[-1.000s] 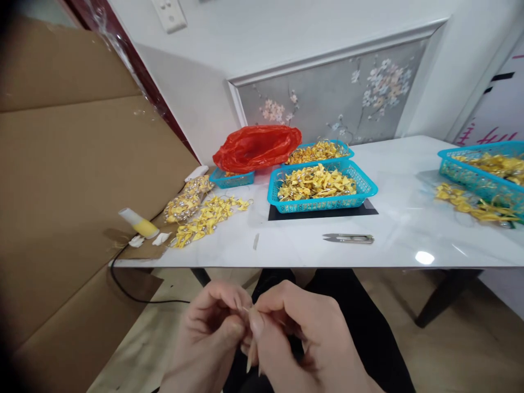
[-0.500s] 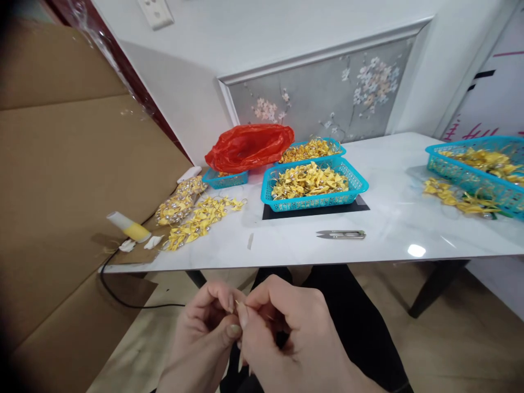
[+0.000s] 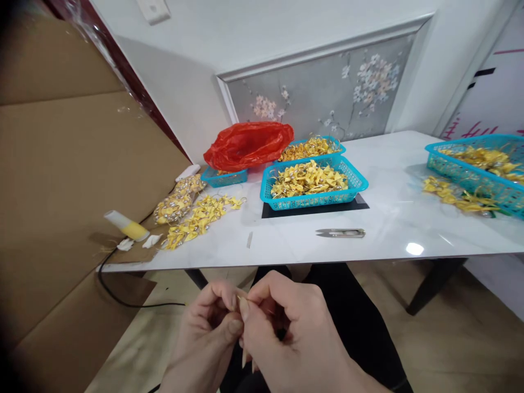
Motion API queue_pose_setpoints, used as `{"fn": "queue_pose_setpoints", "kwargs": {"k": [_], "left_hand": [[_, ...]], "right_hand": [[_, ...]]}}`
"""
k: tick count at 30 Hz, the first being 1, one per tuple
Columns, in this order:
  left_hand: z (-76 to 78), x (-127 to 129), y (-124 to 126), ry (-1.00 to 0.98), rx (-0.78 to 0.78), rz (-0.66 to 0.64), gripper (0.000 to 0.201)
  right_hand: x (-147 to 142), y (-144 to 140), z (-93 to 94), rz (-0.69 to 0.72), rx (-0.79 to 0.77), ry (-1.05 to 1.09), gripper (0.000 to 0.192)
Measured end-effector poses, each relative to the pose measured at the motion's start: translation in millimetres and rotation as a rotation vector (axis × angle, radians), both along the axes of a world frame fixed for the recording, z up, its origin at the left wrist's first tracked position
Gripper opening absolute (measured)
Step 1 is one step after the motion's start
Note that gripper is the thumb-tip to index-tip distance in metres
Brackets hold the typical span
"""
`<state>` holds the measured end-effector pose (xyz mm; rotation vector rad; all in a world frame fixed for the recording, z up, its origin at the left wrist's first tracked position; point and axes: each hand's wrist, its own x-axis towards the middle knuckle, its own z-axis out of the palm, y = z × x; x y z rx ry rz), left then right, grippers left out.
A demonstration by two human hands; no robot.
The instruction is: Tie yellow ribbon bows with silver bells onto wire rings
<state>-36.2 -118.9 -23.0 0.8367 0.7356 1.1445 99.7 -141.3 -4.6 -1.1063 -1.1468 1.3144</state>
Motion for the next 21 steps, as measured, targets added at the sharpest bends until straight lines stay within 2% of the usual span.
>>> {"fn": "queue_pose_setpoints", "kwargs": {"k": [13,21], "left_hand": [[0.0,1.3,-0.6,0.009,0.004,-0.021,0.034],[-5.3,-2.0,0.1,0.017,0.002,-0.03,0.035]], "right_hand": [[1.9,1.0,-2.3,0.027,-0.029,-0.015,0.025],[1.6,1.0,-2.7,0.016,-0.001,-0.025,0.027]]}}
